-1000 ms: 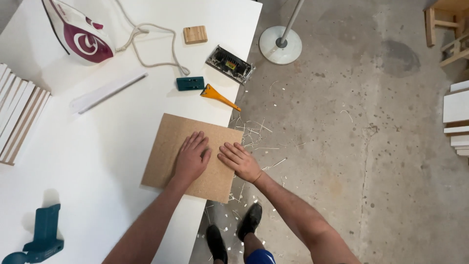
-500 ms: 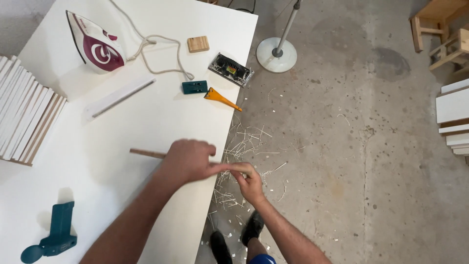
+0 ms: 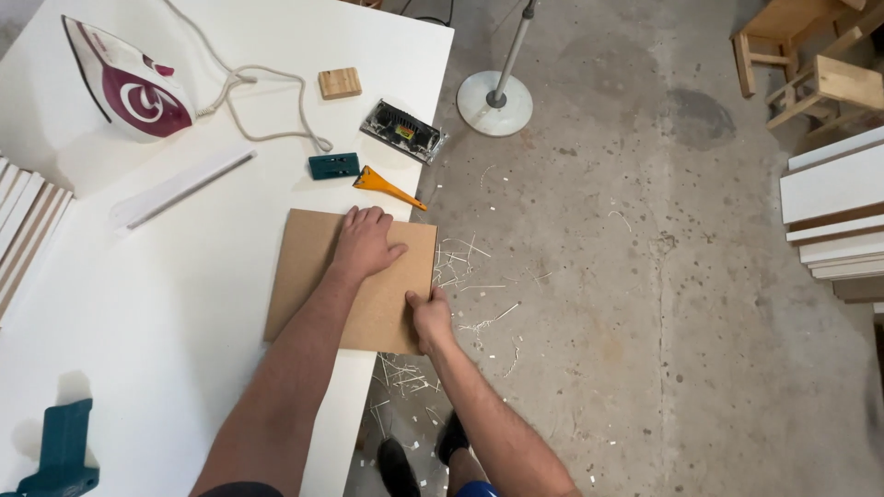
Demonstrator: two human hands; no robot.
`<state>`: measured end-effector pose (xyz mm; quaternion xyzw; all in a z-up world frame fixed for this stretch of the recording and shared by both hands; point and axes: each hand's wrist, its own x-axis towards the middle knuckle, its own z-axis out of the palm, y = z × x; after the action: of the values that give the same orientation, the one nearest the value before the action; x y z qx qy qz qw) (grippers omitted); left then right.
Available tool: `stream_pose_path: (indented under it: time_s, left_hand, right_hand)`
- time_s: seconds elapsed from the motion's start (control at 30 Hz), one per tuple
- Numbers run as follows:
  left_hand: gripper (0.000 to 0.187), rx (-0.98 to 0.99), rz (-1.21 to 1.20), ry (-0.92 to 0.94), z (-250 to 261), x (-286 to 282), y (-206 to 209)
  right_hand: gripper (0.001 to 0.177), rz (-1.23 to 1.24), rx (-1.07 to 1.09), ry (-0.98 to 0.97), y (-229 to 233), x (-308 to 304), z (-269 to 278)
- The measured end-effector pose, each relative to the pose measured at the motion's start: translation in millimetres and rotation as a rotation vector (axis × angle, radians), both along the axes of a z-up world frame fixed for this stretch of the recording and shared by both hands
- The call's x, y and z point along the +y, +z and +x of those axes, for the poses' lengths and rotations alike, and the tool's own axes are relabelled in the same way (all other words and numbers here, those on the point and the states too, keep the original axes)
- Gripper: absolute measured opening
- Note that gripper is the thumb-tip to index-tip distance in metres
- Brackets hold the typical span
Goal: Applying heat-activated edge banding to a wooden board using an iron and trimming the excess with hand tools.
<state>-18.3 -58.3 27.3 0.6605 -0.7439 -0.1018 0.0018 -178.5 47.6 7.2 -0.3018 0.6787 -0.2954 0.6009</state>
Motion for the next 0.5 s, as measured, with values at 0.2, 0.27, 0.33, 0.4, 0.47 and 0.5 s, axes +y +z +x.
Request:
stream_pose_path:
  time_s: [0.2, 0.27, 0.33, 0.4, 0.47, 0.5]
  left_hand:
    - [0.072, 0.092, 0.077, 0.018, -11, 42, 41]
    - [0.074, 0.054, 0.044, 0.007, -5, 47, 27]
    - [0.076, 0.022, 0.023, 0.000, -3, 51, 11]
    - [0.078, 0.019, -0.129, -0.022, 1, 48, -4]
    - [0.077, 0.039, -0.284, -0.025, 4, 45, -32]
    - [0.077, 0.058, -0.443, -0.036, 4, 42, -46]
  right_hand:
    - [0.066, 0.060, 0.119, 0.127, -30, -12, -20]
    - [0.062, -0.168, 0.234, 0.099, 5, -35, -32]
    - [0.057, -0.387, 0.351, 0.077, 15, -68, -31]
    - [0.022, -0.700, 0.547, 0.313, 0, -114, -13]
    - [0.020, -0.864, 0.577, 0.424, -12, -168, 33]
    - [0.020, -1.030, 0.607, 0.528, -18, -196, 56]
